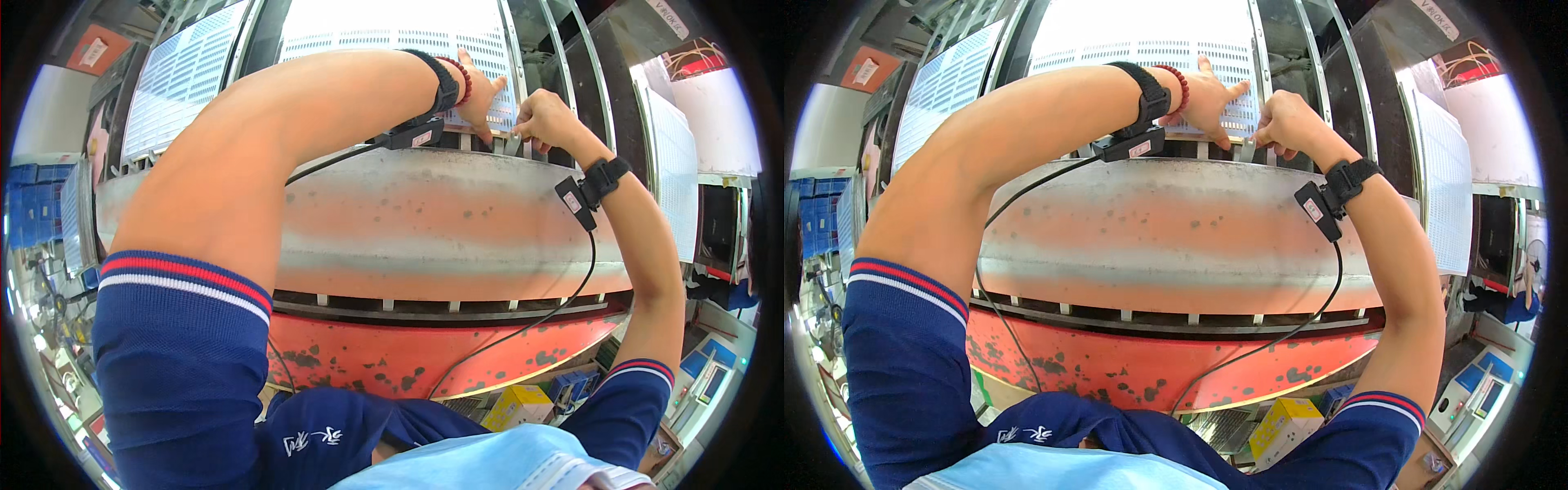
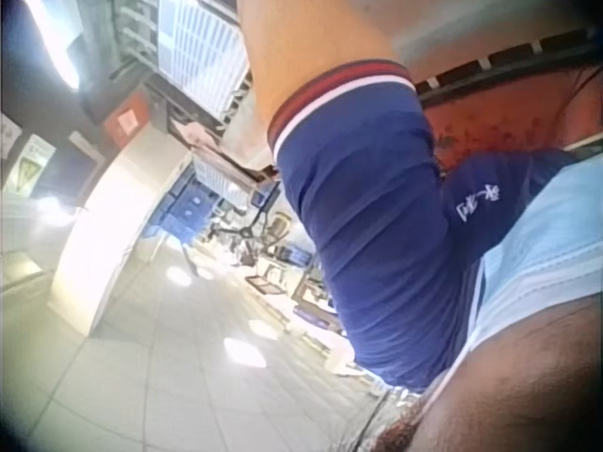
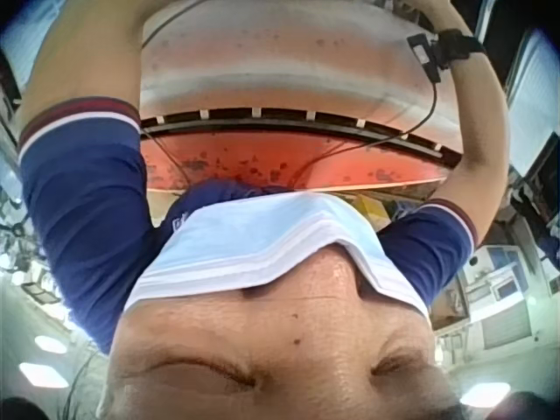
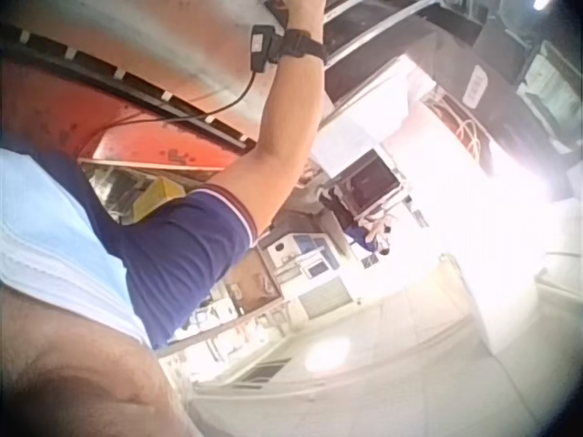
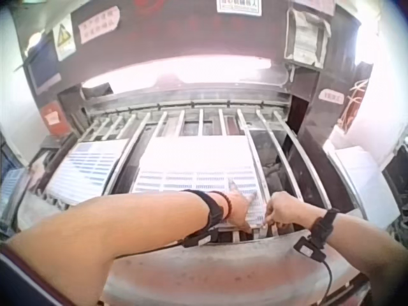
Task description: Transferring printed sheets from one processing machine to another and stacking them.
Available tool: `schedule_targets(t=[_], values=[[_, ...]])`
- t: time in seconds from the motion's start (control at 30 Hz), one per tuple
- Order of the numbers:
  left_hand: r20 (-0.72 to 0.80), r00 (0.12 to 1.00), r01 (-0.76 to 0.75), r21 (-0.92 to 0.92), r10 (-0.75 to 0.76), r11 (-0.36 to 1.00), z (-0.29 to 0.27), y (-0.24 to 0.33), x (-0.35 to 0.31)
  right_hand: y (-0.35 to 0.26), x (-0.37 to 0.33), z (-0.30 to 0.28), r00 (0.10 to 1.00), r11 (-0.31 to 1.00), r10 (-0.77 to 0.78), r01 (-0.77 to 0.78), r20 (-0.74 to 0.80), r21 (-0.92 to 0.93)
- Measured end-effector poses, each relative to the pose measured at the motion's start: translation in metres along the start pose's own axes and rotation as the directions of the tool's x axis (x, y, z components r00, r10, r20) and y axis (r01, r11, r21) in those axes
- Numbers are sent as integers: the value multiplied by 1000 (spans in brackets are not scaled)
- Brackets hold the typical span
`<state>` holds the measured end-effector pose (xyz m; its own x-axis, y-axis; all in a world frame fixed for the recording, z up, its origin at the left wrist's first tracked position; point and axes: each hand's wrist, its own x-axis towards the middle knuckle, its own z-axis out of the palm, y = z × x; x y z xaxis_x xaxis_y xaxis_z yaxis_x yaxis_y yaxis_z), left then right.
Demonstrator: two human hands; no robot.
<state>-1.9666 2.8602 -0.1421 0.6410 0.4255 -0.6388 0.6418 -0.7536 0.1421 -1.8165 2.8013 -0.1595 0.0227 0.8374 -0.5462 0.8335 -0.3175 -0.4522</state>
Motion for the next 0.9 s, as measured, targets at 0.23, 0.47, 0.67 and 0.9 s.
schedule_targets(t=[0.23,0.47,0.67,0.9], values=[[-83,989,-107,131,119,986,12,-7,19,6,8,0,1000,995,-24,26,20,-95],[-164,979,-73,263,120,962,15,-1,24,13,10,-1,993,996,-88,86,75,32],[-108,986,-92,257,123,962,9,-2,22,8,5,-2,990,995,-100,97,98,37],[-191,978,-29,300,90,953,22,-2,39,16,18,6,984,987,-149,154,99,-39]])
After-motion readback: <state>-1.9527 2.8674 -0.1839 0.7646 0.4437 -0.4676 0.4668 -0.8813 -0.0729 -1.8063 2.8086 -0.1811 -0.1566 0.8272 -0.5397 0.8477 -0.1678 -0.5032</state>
